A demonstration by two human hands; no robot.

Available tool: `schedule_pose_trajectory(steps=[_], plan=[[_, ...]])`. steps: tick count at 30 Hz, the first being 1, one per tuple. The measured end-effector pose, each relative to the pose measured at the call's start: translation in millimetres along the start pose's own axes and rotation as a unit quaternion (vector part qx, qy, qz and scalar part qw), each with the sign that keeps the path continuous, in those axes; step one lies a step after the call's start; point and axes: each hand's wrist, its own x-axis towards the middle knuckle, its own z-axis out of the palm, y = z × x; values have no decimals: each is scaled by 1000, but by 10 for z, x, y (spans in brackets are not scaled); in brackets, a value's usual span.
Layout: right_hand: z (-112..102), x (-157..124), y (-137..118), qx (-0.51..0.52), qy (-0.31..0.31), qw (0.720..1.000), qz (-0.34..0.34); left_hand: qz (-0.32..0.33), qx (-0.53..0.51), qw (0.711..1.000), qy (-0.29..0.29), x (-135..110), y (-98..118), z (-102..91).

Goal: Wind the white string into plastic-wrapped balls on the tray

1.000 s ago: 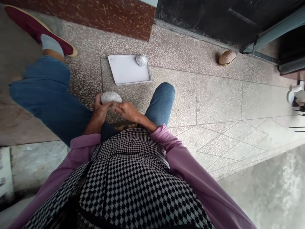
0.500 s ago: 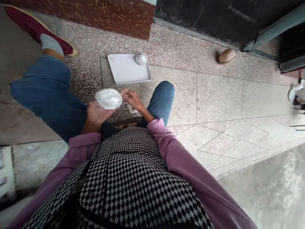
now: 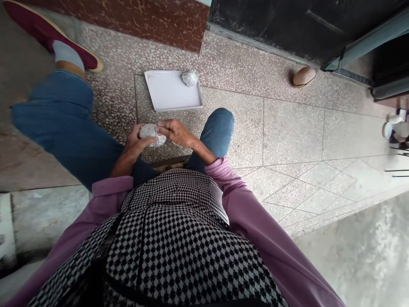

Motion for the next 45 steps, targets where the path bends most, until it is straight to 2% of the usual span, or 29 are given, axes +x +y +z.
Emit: schedule_pose_trajectory(steps=[3,5,8,12,16,18,21,23,24,26,29,31,33,35,37,40,43,45], plan=[[-139,63,-45,24,40,999,18,-26,-73,992,-101,-122,108,13],[-79,79,-56,74,62,994,46,-29,-160,976,-148,-232,196,47],[101,96,-54,141,100,982,77,-29,-241,955,-171,-392,347,100],[197,166,-27,134,136,980,58,-19,-259,954,-152,-511,578,101],[238,132,-1,66,118,989,53,31,-255,956,-139,-476,719,2],[338,15,-10,33,76,995,55,48,-252,961,-106,-404,696,-65],[489,-190,-59,16,-9,999,36,69,-243,967,-36,-274,549,-123],[471,-254,-102,18,-35,999,15,63,-213,975,-6,-213,422,-104],[411,-252,-118,19,-27,999,2,44,-193,980,-5,-198,364,-78],[215,-193,-128,16,19,1000,-16,-9,-157,987,-39,-202,279,-7],[-82,-65,-64,15,76,997,-2,-51,-124,979,-157,-273,254,100],[-151,-20,27,34,84,995,29,-46,-119,966,-225,-337,303,147],[-89,-34,132,58,93,992,59,-30,-140,957,-251,-391,381,169],[67,-104,217,72,107,989,75,-2,-174,957,-230,-411,462,164],[259,-209,247,72,111,989,72,31,-196,964,-180,-378,513,133],[489,-362,166,62,79,993,54,62,-174,978,-100,-254,494,65],[509,-411,-2,54,20,998,34,83,-87,993,-12,-139,401,13],[378,-361,-96,45,14,999,24,85,1,996,5,-114,357,-9]])
